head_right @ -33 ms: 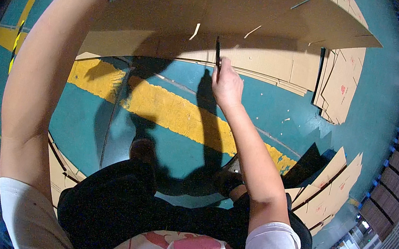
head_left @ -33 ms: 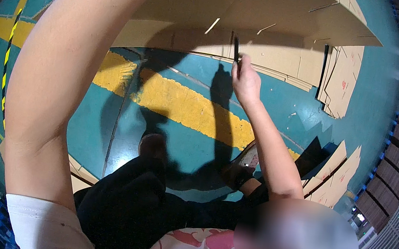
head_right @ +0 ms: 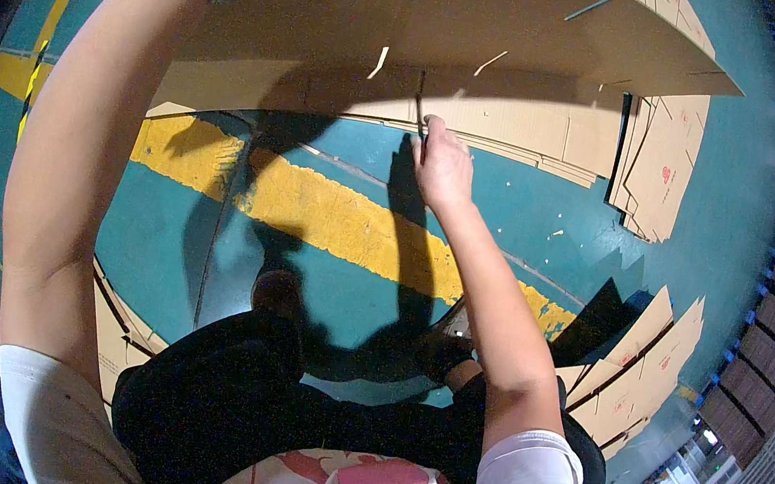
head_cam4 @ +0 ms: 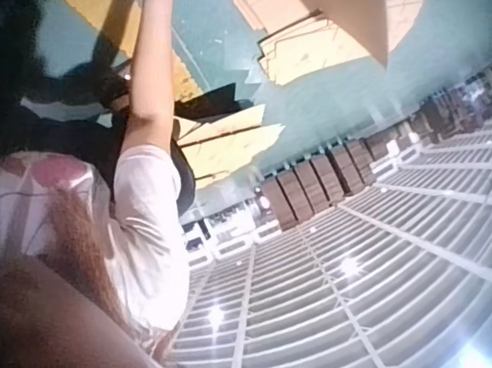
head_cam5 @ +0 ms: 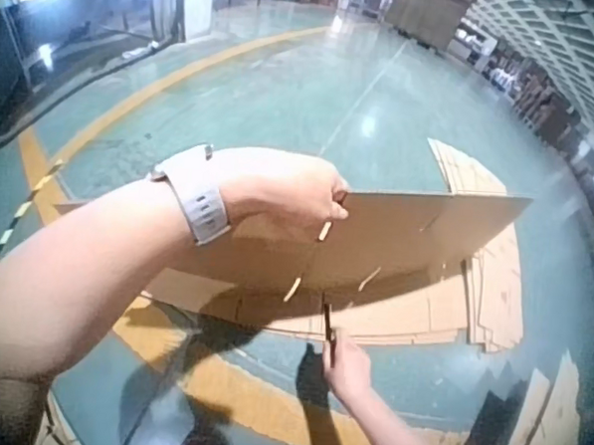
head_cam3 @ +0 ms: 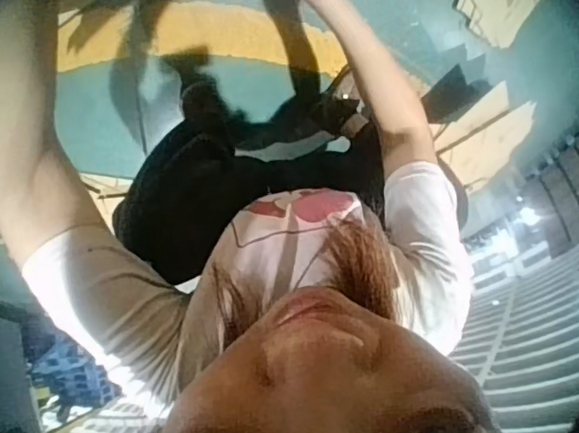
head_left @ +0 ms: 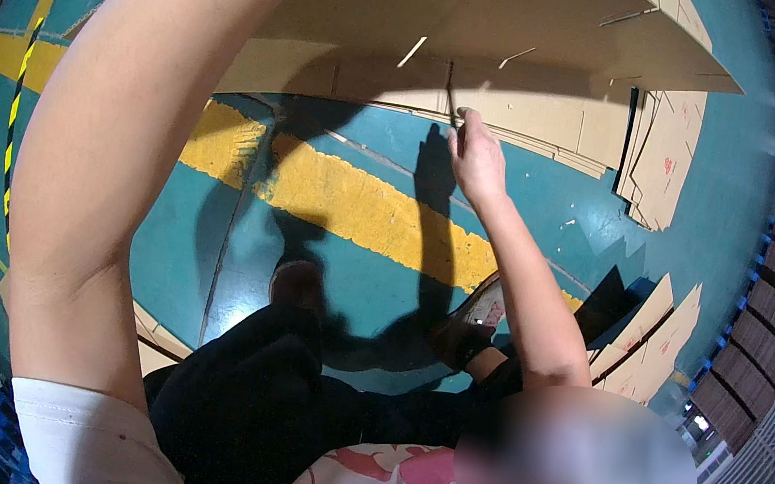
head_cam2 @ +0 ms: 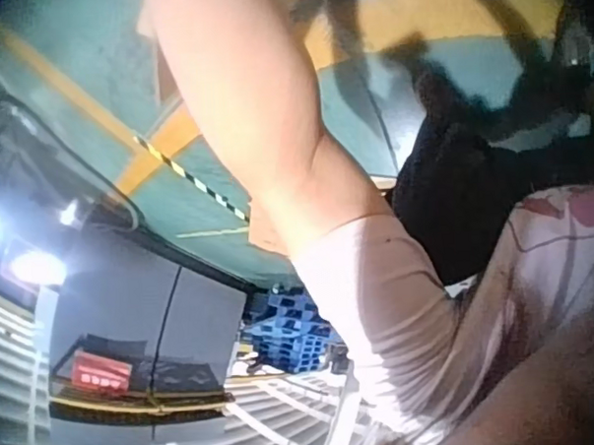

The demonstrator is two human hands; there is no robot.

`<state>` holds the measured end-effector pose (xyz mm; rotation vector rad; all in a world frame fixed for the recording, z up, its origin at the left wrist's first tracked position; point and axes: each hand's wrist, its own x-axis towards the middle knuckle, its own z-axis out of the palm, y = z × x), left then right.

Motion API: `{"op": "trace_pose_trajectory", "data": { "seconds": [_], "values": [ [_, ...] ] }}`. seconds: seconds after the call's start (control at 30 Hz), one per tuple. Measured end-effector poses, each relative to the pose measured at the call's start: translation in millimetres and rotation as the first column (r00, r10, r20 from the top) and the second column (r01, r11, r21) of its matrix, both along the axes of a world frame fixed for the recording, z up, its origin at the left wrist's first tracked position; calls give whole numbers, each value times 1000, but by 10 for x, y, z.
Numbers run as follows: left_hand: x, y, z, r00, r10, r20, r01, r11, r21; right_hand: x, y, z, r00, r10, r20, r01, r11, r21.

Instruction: The person uses a utility knife to cut along pre-scored lines on flat cardboard sheets. They repeatedly pick up sheets, score the lines, and separate the pieces, stacking the cut sections on the floor.

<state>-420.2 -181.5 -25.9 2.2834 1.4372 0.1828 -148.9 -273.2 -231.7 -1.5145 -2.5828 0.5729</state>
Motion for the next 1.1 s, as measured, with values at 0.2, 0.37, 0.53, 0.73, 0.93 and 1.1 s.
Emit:
{"op": "trace_pose_trajectory", "data": {
  "seconds": [0.2, 0.37, 0.53, 0.73, 0.93, 1.1],
  "values": [
    [-222, -48, -34, 998, -54, 23, 57, 982, -181, -1025, 627, 995, 742, -226, -631, -22, 933, -360],
    [-9, -62, 63, 999, -7, 34, 14, 979, -205, -1029, 725, 1204, 470, -722, -507, -54, 550, -833],
    [81, -169, 118, 993, 67, 96, -44, 974, -222, -985, 755, 1165, 375, -795, -477, -160, 451, -878],
    [62, -329, 211, 987, 138, 86, -117, 970, -214, -1111, 790, 1222, 317, -859, -403, -183, 361, -914],
    [136, -225, -11, 983, 151, 102, -132, 976, -173, -1250, 667, 1221, 228, -884, -408, 76, 434, -898],
    [150, -283, 74, 917, 286, 276, -186, 923, -338, -1235, 603, 1132, 177, -813, -555, 133, 579, -805]
  ]
}}
